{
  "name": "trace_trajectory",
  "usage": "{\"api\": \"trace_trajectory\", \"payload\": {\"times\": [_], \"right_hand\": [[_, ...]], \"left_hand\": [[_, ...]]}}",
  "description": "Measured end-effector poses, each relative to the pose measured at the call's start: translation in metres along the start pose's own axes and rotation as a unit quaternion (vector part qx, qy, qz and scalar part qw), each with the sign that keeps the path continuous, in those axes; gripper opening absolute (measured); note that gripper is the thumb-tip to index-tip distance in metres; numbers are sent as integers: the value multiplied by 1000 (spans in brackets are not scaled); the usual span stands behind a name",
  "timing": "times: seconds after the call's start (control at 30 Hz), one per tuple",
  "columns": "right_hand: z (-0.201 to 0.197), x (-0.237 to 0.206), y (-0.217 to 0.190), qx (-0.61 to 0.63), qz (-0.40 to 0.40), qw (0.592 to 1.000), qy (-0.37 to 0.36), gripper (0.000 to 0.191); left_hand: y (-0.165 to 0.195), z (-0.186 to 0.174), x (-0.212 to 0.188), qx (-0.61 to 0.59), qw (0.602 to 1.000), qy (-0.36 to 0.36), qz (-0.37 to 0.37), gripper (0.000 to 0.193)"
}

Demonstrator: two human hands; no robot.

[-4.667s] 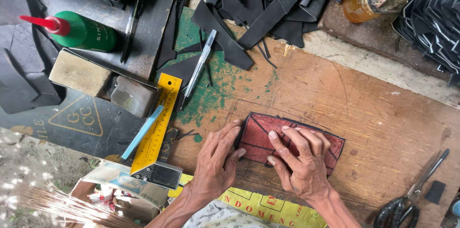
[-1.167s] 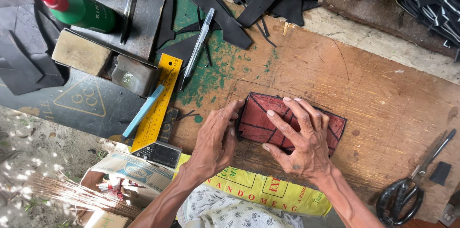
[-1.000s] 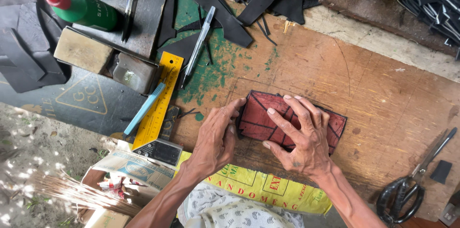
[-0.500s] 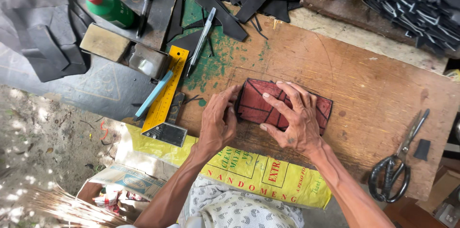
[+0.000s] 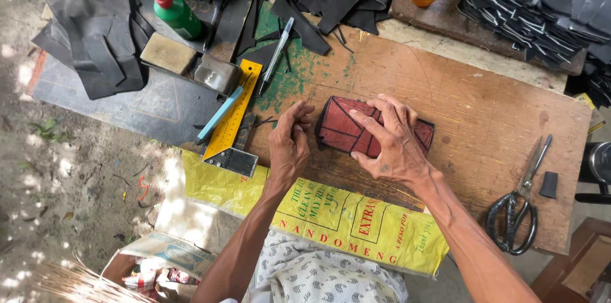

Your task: The person assembles black rubber pieces on a wooden workbench using a red patterned template. They apply adhesive to the template, place the rubber pieces, and press them into position. The person uses a ruler and a marker to measure and mark the pieces.

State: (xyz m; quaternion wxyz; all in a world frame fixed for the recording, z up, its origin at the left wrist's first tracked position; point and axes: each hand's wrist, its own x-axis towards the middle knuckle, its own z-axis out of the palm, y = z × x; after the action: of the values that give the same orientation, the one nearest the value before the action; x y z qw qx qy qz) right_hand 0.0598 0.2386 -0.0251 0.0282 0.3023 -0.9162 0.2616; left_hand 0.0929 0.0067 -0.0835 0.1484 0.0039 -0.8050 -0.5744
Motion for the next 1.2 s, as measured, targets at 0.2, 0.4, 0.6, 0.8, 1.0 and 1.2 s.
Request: {"api": "trace_trajectory", "payload": {"times": [0.2, 0.4, 0.6, 0.8, 1.0, 1.2], "right_hand": [[-34, -14, 15, -62, 44, 995, 60, 86], [-76, -47, 52, -184, 105, 965, 154, 62], [-4, -61, 4, 59, 149, 966, 205, 21], [42, -29, -16, 78, 118, 971, 194, 31], [46, -24, -14, 47, 101, 977, 180, 37], [47, -25, -13, 66, 113, 976, 175, 37]], "left_hand": [[2, -1, 1, -9, 1000, -8, 0, 48], [1, 0, 0, 3, 1000, -14, -12, 47], [-2, 2, 2, -11, 1000, -11, -17, 47], [-5, 1, 4, -37, 998, -25, -39, 47], [-5, 2, 4, -64, 996, -18, -52, 48], [-2, 3, 5, -26, 999, -19, -40, 42]]}}
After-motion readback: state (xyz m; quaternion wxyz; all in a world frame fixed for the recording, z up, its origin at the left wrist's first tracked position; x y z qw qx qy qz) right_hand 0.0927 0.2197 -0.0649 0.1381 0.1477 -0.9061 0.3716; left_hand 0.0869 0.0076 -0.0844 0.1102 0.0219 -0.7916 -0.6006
